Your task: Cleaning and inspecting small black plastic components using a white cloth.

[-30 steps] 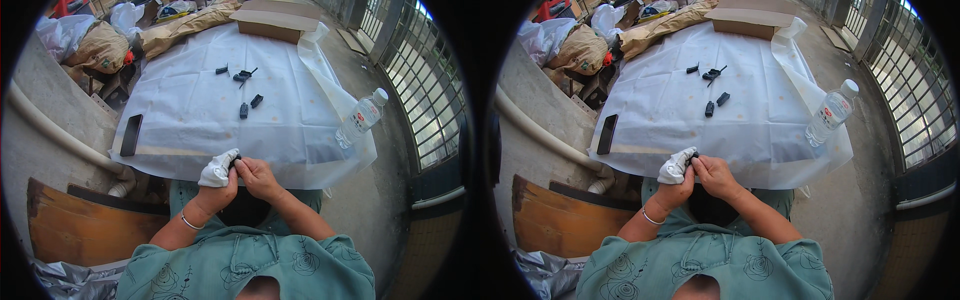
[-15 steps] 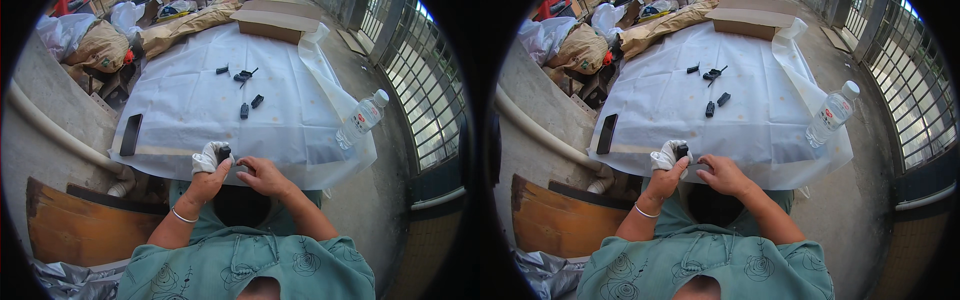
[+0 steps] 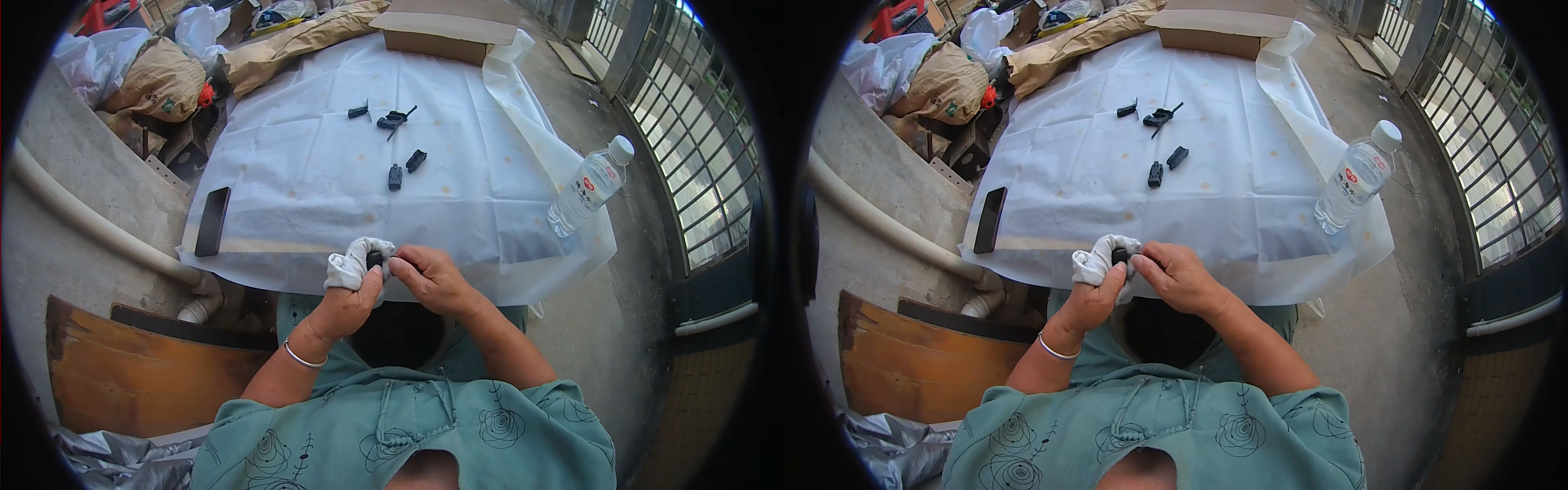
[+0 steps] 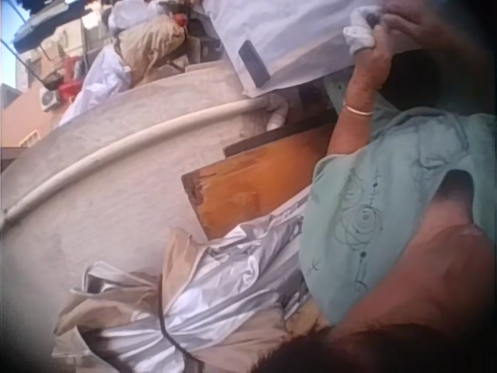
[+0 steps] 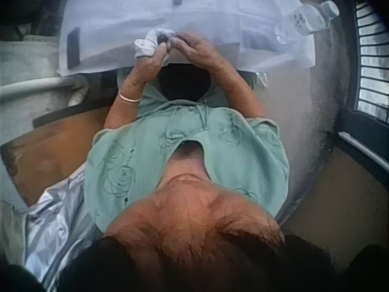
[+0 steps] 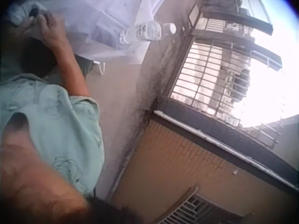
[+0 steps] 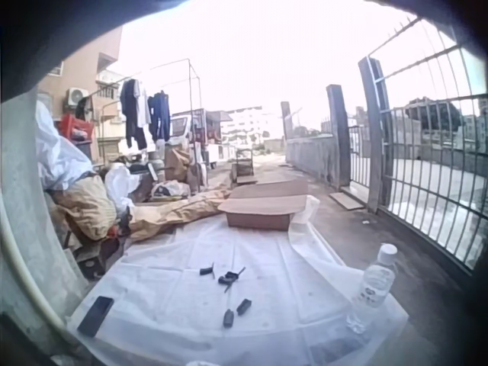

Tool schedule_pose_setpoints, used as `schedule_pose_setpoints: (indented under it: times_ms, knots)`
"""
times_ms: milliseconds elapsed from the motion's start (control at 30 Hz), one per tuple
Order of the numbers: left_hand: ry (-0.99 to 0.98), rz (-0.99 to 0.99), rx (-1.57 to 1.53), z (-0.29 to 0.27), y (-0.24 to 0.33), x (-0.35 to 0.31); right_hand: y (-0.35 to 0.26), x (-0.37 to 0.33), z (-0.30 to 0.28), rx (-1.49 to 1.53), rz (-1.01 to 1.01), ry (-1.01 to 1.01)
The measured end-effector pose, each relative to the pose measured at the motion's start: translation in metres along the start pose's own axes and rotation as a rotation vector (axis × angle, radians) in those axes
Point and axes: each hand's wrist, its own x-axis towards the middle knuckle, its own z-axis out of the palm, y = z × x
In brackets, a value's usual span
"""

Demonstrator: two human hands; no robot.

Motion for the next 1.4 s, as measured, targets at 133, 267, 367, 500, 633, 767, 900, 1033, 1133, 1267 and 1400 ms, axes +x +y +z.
schedule_pose_setpoints:
  times_ms: [133, 267, 367, 500, 633, 767, 900, 1033, 1133, 1267, 1400]
  knots:
    - [0.06, 0.103, 0.121, 0.001, -0.009, 0.003, 0.001, 0.0, 0.005, -0.017, -0.047, -0.058]
    - [0.089, 0.241, 0.435, 0.009, -0.004, 0.0, 0.007, 0.003, 0.01, -0.016, 0.02, -0.114]
    - [0.185, 0.271, 0.479, 0.012, -0.002, -0.008, 0.007, -0.001, 0.023, -0.06, -0.063, -0.016]
    - [0.014, 0.065, 0.578, 0.006, 0.005, -0.009, 0.024, -0.009, 0.022, 0.1, -0.005, -0.058]
    - [-0.132, 0.031, 0.914, -0.017, 0.016, 0.003, 0.026, -0.016, -0.016, 0.002, 0.182, -0.263]
    - [0.226, 0.129, 0.962, -0.011, 0.008, 0.065, 0.014, -0.015, -0.031, -0.066, 0.189, -0.114]
    - [0.339, 0.167, 1.192, 0.0, -0.027, 0.135, 0.019, -0.017, -0.027, -0.138, -0.027, -0.026]
    - [0.286, 0.153, 1.145, -0.018, -0.054, 0.139, 0.024, -0.021, -0.033, -0.155, -0.004, 0.031]
    - [0.138, 0.108, 0.676, -0.023, -0.047, 0.113, 0.026, -0.019, -0.033, -0.229, -0.1, 0.311]
    - [-0.182, 0.145, 0.54, -0.009, 0.014, 0.062, 0.006, -0.006, -0.035, -0.206, -0.008, 0.311]
    - [-0.091, -0.047, 0.275, -0.005, 0.024, 0.033, 0.016, -0.002, -0.025, 0.03, 0.07, 0.104]
